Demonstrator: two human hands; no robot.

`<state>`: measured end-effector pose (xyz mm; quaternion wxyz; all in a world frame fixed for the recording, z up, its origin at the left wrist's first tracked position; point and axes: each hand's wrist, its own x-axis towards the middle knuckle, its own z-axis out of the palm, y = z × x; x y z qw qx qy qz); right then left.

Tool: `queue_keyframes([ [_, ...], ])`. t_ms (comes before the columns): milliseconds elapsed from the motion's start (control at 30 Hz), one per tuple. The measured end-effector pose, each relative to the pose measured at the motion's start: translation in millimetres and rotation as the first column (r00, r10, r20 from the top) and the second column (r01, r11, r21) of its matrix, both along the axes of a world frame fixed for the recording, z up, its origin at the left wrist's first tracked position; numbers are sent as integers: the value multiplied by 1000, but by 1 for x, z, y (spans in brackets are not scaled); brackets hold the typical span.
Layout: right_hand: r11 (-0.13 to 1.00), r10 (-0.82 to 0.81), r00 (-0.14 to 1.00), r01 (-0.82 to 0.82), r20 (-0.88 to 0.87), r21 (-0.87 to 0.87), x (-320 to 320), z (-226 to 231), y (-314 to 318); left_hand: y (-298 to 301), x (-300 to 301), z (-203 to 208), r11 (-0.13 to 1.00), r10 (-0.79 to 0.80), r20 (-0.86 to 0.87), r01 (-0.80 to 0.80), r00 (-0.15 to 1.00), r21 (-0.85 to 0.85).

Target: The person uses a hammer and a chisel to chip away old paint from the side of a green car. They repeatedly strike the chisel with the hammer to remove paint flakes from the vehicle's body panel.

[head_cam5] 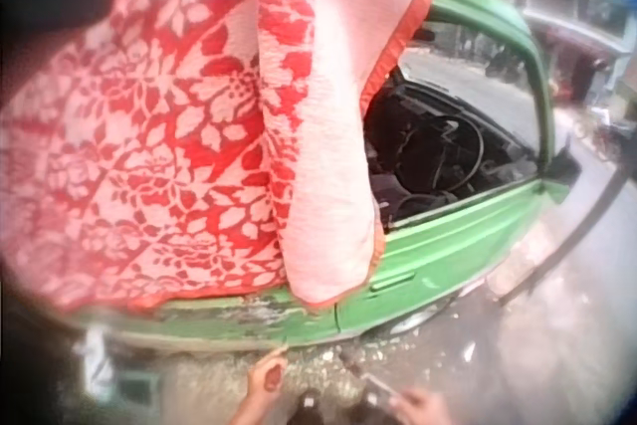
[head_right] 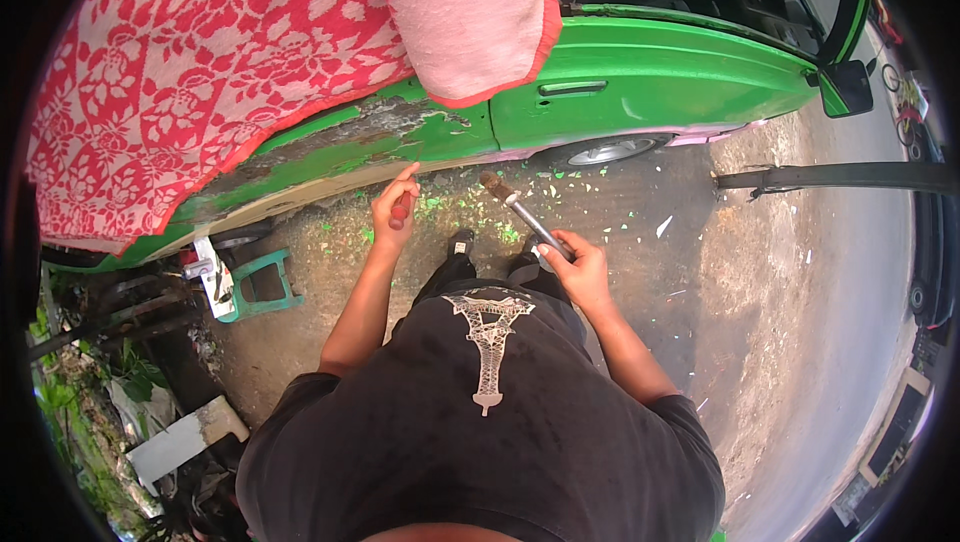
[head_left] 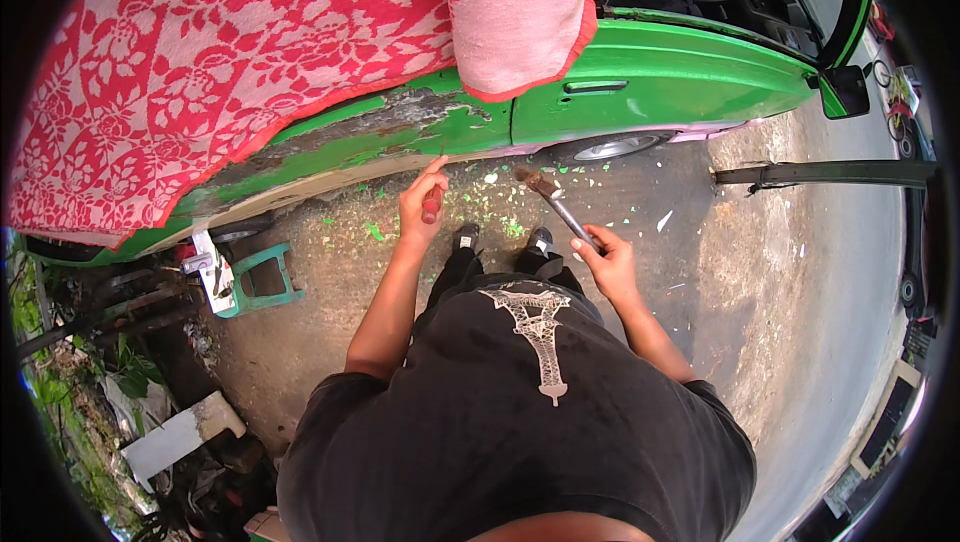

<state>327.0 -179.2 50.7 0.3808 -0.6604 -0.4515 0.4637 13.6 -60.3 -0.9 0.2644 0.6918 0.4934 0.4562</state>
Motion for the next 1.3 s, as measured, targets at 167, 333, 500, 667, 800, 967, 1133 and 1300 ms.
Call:
queue_keyframes([
  [167,970,194,978,-204,-80,-134,14,-14,24,-8,-11,-4,992,69,33,-65,997,-107],
  [333,951,298,955,-297,-1,-91,8,-3,52,8,-20,1,994,67,-28,-69,997,-84],
  [500,954,280,960,-279,-7,-109,-11,4,58,17,-25,1,988,35,66,-24,997,-151],
  [667,964,252,967,-249,25,-90,-31,14,51,25,-34,-3,991,-14,89,26,996,-129],
  [800,978,185,979,-176,80,-114,-50,17,43,31,-44,-7,993,-68,39,71,997,-93],
  [967,986,99,992,-87,83,-142,-76,23,31,33,-51,-8,989,-134,36,136,990,-65],
  [1133,993,48,992,-34,120,-115,-100,30,24,37,-58,-9,973,-194,36,197,980,-117],
  [1300,994,-8,986,27,168,-106,-124,36,15,38,-59,-3,963,-223,-17,218,975,-160],
])
